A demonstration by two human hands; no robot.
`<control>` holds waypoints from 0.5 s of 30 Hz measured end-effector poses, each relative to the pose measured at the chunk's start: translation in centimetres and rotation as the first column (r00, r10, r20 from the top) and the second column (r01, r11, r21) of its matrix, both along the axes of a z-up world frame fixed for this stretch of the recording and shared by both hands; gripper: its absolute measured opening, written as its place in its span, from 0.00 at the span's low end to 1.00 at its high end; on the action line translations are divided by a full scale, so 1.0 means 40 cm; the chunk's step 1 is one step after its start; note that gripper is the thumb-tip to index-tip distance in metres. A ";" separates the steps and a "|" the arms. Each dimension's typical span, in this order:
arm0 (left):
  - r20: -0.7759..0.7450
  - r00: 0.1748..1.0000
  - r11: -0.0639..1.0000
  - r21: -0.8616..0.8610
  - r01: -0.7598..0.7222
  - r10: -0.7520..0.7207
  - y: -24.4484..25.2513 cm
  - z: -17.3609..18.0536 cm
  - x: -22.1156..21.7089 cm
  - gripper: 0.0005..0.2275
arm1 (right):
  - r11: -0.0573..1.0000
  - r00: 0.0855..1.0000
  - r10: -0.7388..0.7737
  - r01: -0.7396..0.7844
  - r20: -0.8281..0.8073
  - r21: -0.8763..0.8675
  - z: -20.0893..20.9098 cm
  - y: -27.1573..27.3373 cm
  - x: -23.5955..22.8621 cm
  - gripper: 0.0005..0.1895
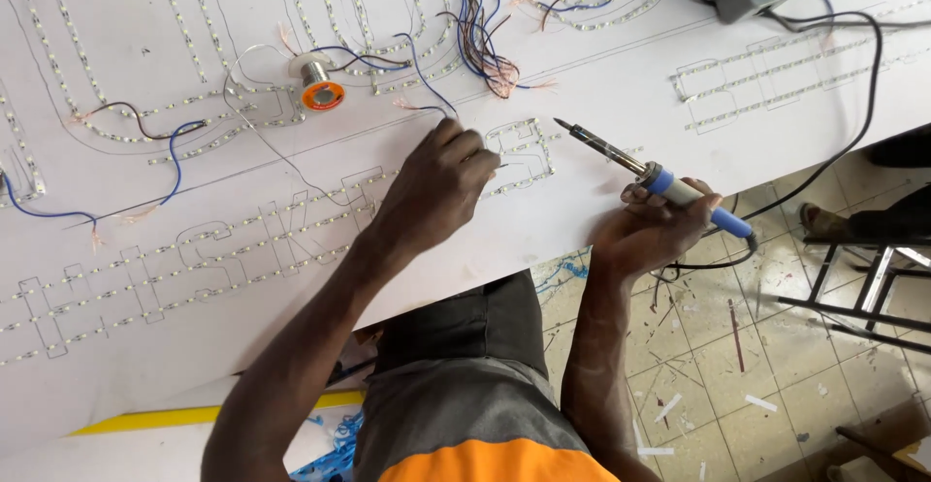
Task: The person uses a soldering iron to connect wires to LED strips arranged in letter shapes on a white board. They handle solder wire, pliers, and electrical tape while working on the connections.
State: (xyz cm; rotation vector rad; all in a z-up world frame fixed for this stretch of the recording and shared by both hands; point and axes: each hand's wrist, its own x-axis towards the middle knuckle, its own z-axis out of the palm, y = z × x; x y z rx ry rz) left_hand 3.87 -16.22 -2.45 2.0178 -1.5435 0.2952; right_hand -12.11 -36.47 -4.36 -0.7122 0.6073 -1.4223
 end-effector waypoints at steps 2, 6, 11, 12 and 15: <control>-0.119 0.993 1.000 0.005 -0.025 0.026 0.029 0.002 -0.040 0.03 | 1.000 1.000 0.010 -0.010 -0.009 -0.021 -0.033 -0.010 -0.007 0.18; -0.264 0.962 0.997 0.006 -0.072 0.071 0.050 -0.008 -0.082 0.03 | 0.983 0.981 -0.043 0.007 -0.191 -0.185 -0.051 -0.022 -0.026 0.16; -0.138 0.983 0.992 0.002 -0.123 0.122 0.042 -0.045 -0.108 0.03 | 0.972 0.983 -0.097 0.060 -0.153 -0.228 -0.121 -0.049 -0.043 0.17; -0.095 0.985 0.990 0.005 -0.142 0.141 0.041 -0.051 -0.112 0.04 | 0.962 0.974 -0.114 0.059 -0.196 -0.267 -0.121 -0.044 -0.040 0.19; -0.062 0.988 0.990 -0.005 -0.144 0.144 0.036 -0.070 -0.111 0.05 | 0.960 0.968 -0.072 0.002 -0.242 -0.280 -0.153 -0.059 -0.056 0.18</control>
